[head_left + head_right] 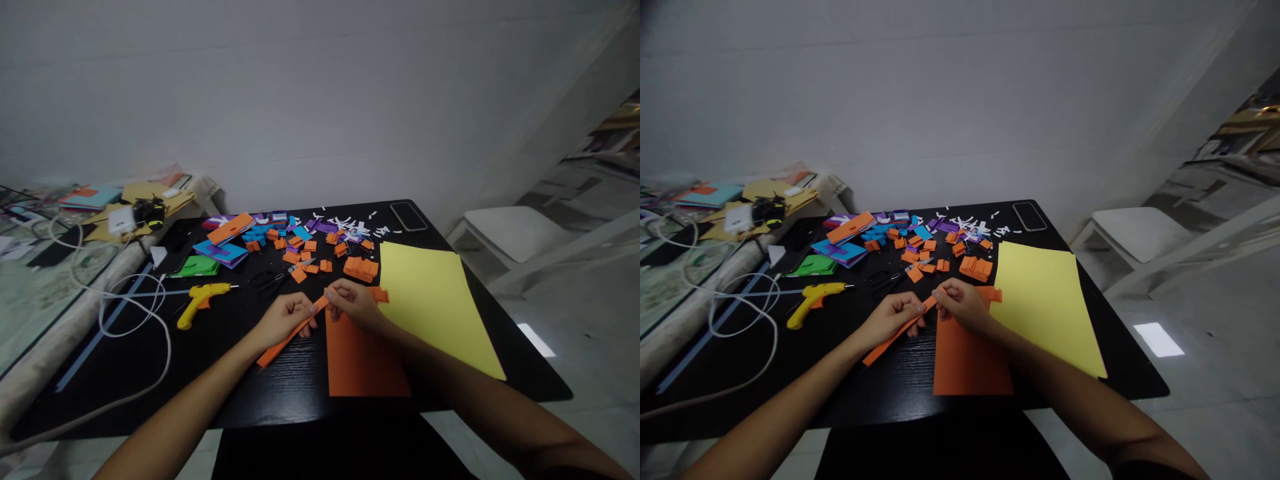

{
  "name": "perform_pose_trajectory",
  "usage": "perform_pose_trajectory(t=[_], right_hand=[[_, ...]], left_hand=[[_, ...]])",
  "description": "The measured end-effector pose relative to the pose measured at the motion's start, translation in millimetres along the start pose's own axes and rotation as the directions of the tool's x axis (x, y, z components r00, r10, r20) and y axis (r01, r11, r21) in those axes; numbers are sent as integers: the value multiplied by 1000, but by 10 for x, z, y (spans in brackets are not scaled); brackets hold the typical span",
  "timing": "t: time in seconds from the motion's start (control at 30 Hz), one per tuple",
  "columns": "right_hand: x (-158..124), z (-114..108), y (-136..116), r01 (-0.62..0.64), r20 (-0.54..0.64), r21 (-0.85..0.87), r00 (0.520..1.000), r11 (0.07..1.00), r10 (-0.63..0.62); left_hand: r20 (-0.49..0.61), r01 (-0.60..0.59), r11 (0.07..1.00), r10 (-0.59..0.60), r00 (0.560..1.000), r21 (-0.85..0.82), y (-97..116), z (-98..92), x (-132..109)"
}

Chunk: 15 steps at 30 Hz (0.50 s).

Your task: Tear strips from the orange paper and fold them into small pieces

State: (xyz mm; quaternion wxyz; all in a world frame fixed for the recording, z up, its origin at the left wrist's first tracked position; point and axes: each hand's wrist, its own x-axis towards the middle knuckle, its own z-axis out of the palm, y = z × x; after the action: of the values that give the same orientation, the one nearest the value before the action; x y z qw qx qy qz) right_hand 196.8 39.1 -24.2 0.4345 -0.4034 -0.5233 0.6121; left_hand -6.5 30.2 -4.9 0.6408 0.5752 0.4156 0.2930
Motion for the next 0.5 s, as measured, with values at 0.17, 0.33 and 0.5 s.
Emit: perform_pose_trajectory(t=[0.17,0.33,0.5], right_hand=[[-14,25,15,-55,84,23,995,998,53],[-12,1,-39,-35,78,-1,996,999,35],[-13,-35,-107,8,21,-40,1000,999,-7]], left_hand=[[13,26,1000,-26,1000,-7,4,15,-4],[25,25,1000,-25,999,-11,13,17,-3],[21,12,1000,-12,1000,15,-8,-3,-4]])
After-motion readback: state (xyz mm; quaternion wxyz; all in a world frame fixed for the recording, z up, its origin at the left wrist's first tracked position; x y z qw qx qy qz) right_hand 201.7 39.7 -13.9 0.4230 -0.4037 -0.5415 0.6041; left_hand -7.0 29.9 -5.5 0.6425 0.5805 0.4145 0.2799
